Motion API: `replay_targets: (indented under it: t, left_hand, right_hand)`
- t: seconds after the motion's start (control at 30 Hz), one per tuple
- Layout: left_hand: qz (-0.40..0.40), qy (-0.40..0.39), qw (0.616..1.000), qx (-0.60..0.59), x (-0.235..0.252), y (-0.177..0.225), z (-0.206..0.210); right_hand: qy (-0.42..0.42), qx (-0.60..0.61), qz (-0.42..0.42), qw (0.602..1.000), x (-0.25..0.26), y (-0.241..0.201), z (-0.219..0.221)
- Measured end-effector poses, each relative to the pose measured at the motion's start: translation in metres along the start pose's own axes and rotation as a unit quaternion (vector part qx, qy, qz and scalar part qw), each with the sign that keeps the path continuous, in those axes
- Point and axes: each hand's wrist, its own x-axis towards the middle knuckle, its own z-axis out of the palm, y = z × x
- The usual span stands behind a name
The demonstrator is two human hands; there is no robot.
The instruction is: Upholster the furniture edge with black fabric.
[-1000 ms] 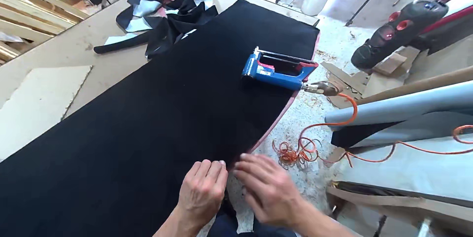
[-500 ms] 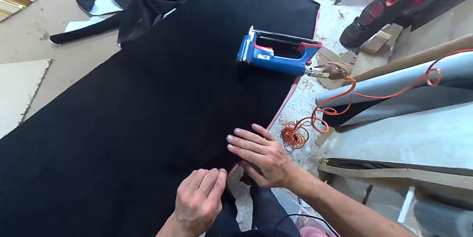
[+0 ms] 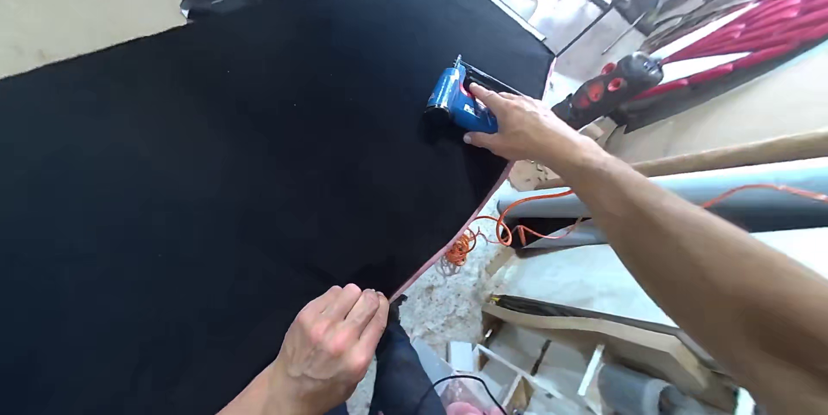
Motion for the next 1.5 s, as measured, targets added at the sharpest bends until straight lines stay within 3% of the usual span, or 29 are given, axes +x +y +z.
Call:
replay_targets:
  t: [0.07,0.13,0.2,0.3,0.4,0.7,0.87,1.0,1.17,1.27,1.37,1.43,1.5]
  left_hand:
    - [0.0,-0.019,1.0,0.001,0.004,0.004,-0.002]
    - [0.004,-0.026,1.0,0.012,0.006,0.008,-0.005]
    - [0.006,-0.02,1.0,0.015,0.007,0.012,-0.005]
    - [0.006,-0.005,1.0,0.009,0.008,0.016,-0.005]
    - [0.004,-0.007,1.0,0.004,0.007,0.018,-0.006]
    - [-0.001,-0.014,1.0,-0.003,0.003,0.019,-0.01]
    - [-0.006,-0.011,1.0,-0.012,0.0,0.018,-0.012]
    - [-0.007,-0.007,1.0,-0.021,0.001,0.018,-0.009]
    - [-0.025,0.007,1.0,0.009,-0.003,0.024,-0.006]
    - [-0.04,0.027,0.999,0.007,-0.008,0.029,-0.003]
    - [-0.056,-0.004,0.998,-0.042,-0.025,0.038,-0.023]
    - [-0.106,-0.001,0.992,-0.074,-0.048,0.041,-0.052]
    - [-0.182,0.026,0.983,-0.02,-0.067,0.043,-0.079]
  right_hand:
    - [-0.02,-0.04,0.013,0.999,-0.001,-0.01,-0.021]
    - [-0.012,-0.042,0.066,0.997,-0.039,-0.028,-0.042]
    - [-0.007,0.057,0.107,0.993,-0.108,-0.05,-0.05]
    - [-0.053,0.265,0.192,0.944,-0.214,-0.072,-0.021]
    - [-0.058,0.341,0.175,0.922,-0.247,-0.076,0.012]
    - [-0.084,0.336,0.135,0.928,-0.228,-0.094,0.031]
    - [-0.06,0.341,0.125,0.93,-0.249,-0.115,0.021]
    - [-0.092,0.281,0.137,0.945,-0.253,-0.134,0.028]
    - [-0.05,0.253,0.131,0.957,-0.264,-0.153,0.022]
    - [-0.077,0.246,0.142,0.956,-0.261,-0.17,0.029]
    - [-0.079,0.248,0.17,0.951,-0.272,-0.172,0.029]
    - [-0.025,0.26,0.17,0.95,-0.273,-0.159,0.02]
    - [0.035,0.174,0.15,0.973,-0.25,-0.143,-0.003]
